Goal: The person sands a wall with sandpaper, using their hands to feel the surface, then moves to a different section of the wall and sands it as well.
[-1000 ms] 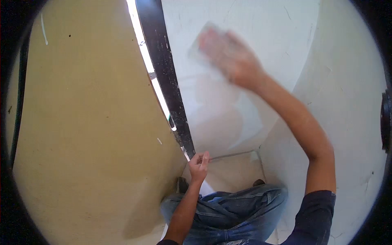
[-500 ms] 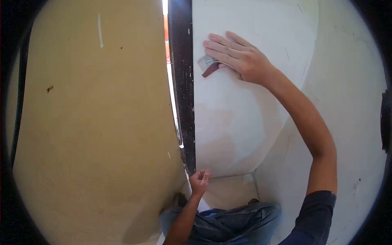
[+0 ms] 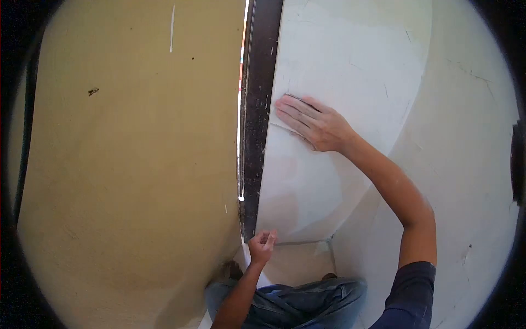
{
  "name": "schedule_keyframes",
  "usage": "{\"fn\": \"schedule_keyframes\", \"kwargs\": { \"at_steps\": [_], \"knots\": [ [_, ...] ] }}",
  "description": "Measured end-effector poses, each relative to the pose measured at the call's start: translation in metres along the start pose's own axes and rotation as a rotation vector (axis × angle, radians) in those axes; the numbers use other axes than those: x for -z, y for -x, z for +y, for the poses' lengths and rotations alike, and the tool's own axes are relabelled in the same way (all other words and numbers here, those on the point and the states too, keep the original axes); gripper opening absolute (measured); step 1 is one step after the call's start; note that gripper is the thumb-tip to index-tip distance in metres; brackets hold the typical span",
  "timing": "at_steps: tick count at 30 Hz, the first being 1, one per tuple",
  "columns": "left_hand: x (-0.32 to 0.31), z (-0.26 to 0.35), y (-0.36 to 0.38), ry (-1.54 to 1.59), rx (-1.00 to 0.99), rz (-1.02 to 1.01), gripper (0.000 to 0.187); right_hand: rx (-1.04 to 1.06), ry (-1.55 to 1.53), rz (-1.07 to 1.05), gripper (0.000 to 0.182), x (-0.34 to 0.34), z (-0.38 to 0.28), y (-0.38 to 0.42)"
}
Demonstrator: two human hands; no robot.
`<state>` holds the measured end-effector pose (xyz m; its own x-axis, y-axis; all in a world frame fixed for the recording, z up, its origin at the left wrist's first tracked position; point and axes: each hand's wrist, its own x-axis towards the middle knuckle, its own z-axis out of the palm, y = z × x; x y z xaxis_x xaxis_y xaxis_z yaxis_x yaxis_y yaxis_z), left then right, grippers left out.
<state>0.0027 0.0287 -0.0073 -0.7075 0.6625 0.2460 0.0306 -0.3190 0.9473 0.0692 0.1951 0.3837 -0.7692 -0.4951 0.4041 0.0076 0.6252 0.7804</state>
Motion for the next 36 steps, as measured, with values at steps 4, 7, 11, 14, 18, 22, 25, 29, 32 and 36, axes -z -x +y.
{"fn": "schedule_keyframes", "kwargs": {
  "at_steps": [4, 7, 11, 14, 18, 22, 25, 29, 32, 36],
  "knots": [
    [0.0, 0.011, 0.0, 0.0, 0.007, -0.009, 0.032, -0.082, 0.053, 0.036, 0.054, 0.0, -0.011, -0.001],
    [-0.001, 0.002, 0.005, -0.032, -0.005, -0.017, 0.031, -0.273, 0.087, 0.169, 0.055, -0.011, -0.019, -0.005],
    [0.005, 0.003, 0.003, -0.038, 0.022, -0.001, 0.029, -0.478, 0.222, 0.464, 0.055, -0.001, 0.027, -0.065],
    [0.001, 0.004, 0.004, 0.082, 0.02, 0.002, 0.027, -0.497, 0.209, 0.613, 0.053, 0.004, 0.04, -0.084],
    [0.004, 0.004, 0.008, -0.06, 0.001, -0.038, 0.026, -0.605, 0.157, 0.495, 0.053, -0.017, -0.001, -0.064],
    [0.005, 0.012, 0.012, -0.098, 0.053, -0.064, 0.024, -0.765, 0.045, 0.434, 0.058, -0.064, -0.091, -0.025],
    [0.003, 0.007, 0.003, -0.061, 0.066, -0.043, 0.026, -0.838, 0.119, 0.536, 0.056, -0.061, -0.071, -0.056],
    [0.005, 0.002, 0.002, -0.012, 0.04, 0.0, 0.029, -0.834, 0.244, 0.699, 0.051, -0.024, 0.009, -0.112],
    [0.004, 0.005, 0.001, 0.024, 0.032, 0.009, 0.03, -0.852, 0.247, 0.734, 0.051, -0.016, 0.027, -0.124],
    [0.001, 0.002, 0.001, -0.025, 0.049, -0.014, 0.032, -0.905, 0.103, 0.544, 0.052, -0.043, -0.056, -0.077]
  ]
}}
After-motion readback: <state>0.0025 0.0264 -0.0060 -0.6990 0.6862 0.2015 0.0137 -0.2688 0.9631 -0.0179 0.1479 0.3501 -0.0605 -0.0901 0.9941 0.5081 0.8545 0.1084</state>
